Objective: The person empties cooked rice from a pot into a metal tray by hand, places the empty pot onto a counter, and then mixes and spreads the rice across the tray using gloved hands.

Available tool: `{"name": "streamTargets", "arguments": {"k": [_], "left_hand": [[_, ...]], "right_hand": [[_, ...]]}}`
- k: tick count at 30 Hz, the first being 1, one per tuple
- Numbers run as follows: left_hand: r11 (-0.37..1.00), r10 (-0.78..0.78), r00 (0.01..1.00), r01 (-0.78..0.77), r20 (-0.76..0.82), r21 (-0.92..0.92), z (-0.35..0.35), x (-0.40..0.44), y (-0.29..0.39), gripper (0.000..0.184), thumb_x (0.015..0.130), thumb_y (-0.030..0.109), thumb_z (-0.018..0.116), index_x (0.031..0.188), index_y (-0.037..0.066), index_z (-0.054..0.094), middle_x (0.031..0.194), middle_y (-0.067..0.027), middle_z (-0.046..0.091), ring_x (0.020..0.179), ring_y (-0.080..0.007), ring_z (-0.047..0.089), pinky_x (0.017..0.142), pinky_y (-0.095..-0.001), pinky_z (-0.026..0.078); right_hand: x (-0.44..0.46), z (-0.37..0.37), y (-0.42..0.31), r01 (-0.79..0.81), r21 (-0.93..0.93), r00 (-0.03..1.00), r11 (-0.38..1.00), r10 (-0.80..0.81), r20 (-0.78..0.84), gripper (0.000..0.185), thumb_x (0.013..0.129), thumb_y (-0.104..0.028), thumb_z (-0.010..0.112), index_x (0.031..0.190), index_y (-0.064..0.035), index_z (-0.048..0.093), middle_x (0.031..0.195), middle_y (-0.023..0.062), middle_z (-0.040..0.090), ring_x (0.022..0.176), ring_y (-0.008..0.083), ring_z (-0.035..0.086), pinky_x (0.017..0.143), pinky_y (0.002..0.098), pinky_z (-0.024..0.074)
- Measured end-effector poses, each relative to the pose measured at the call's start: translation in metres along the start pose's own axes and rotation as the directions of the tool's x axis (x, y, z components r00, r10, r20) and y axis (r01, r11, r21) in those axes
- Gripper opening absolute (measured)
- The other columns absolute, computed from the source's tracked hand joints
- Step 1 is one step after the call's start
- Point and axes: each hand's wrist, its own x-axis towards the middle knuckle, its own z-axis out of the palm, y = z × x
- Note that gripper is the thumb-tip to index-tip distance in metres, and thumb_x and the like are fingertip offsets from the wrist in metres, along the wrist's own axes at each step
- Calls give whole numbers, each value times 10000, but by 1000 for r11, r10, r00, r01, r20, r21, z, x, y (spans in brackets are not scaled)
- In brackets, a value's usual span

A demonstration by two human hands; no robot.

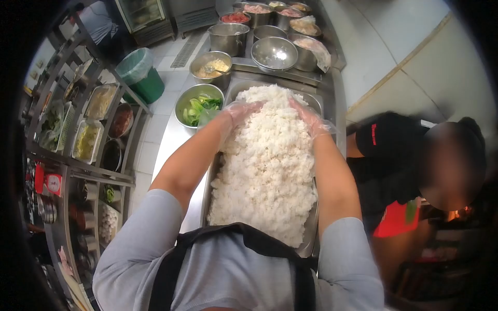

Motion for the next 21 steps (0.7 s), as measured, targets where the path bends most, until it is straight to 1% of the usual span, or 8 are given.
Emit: {"name": "streamTargets", "arguments": {"k": [3, 6, 7, 10, 12, 15, 18, 21], "left_hand": [[996, -54, 998, 51, -41, -70, 31, -92, 86, 910, 739, 591, 612, 1421, 98, 266, 1344, -148, 440, 1263, -217, 380, 979, -334, 370], [996, -62, 933, 81, -353, 40, 46, -95, 77, 1065, 687, 593, 661, 1409, -28, 185, 1315, -191, 453, 1221, -226, 430, 966, -329, 383], [998, 18, 945, 5, -326, 70, 45, -89, 67, 1110, 664, 610, 668, 1400, -56, 171, 1306, -201, 456, 1213, -233, 438, 970, -331, 380], [986, 159, 948, -136, -274, 100, 50, -86, 49, 1191, 588, 678, 676, 1381, -78, 208, 1317, -229, 433, 1240, -285, 414, 1027, -345, 328], [970, 213, 928, -162, -305, 183, 65, -128, 70, 1171, 584, 647, 703, 1356, -101, 238, 1266, -224, 485, 1176, -292, 473, 1001, -330, 357], [944, 220, 929, -126, -297, 303, 80, -172, 87, 1113, 600, 666, 675, 1346, -70, 300, 1339, -240, 391, 1244, -325, 387, 1049, -349, 297], [909, 249, 920, -113, -304, 401, 95, -187, 75, 1073, 630, 678, 645, 1344, -54, 323, 1385, -251, 333, 1290, -344, 332, 1079, -369, 258], [879, 282, 915, -126, -290, 460, 111, -206, 64, 1032, 668, 664, 626, 1336, -64, 329, 1378, -257, 339, 1284, -350, 338, 1074, -379, 265]], "right_hand": [[-35, 25, -14, 230, 99, 973, 968, -226, -47, 732, 827, -550, 537, 1354, -62, 396, 1374, 94, 411, 1282, 212, 350, 1045, 314, 272], [-46, 19, -7, 565, -169, 824, 808, -562, 69, 484, 927, -357, 455, 1323, -80, 442, 1245, 86, 547, 1123, 209, 516, 933, 312, 388], [-36, 11, 4, 629, -408, 746, 661, -661, 78, 455, 926, -343, 449, 1316, -109, 454, 1207, 114, 560, 1085, 232, 533, 909, 324, 405], [-24, 1, 36, 476, -856, 643, 202, -744, 182, 407, 908, -245, 452, 1302, -142, 473, 1153, 178, 572, 1031, 289, 557, 890, 349, 430], [-68, 19, 20, 241, -966, 768, 97, -627, 129, 425, 877, -107, 481, 1301, -94, 462, 1197, 194, 546, 1073, 313, 539, 949, 349, 414], [-117, 42, 24, 356, -891, 670, 280, -742, 34, 324, 910, -267, 458, 1214, -310, 560, 1050, 205, 581, 961, 339, 561, 836, 409, 444], [-130, 52, 51, 460, -770, 628, 442, -775, -70, 334, 902, -236, 474, 1223, -266, 559, 1080, 170, 588, 995, 322, 555, 878, 388, 427], [-164, 75, 59, 614, -649, 521, 449, -848, -93, 320, 890, -222, 506, 1201, -193, 581, 1113, 143, 593, 1032, 292, 550, 927, 354, 401]]}}
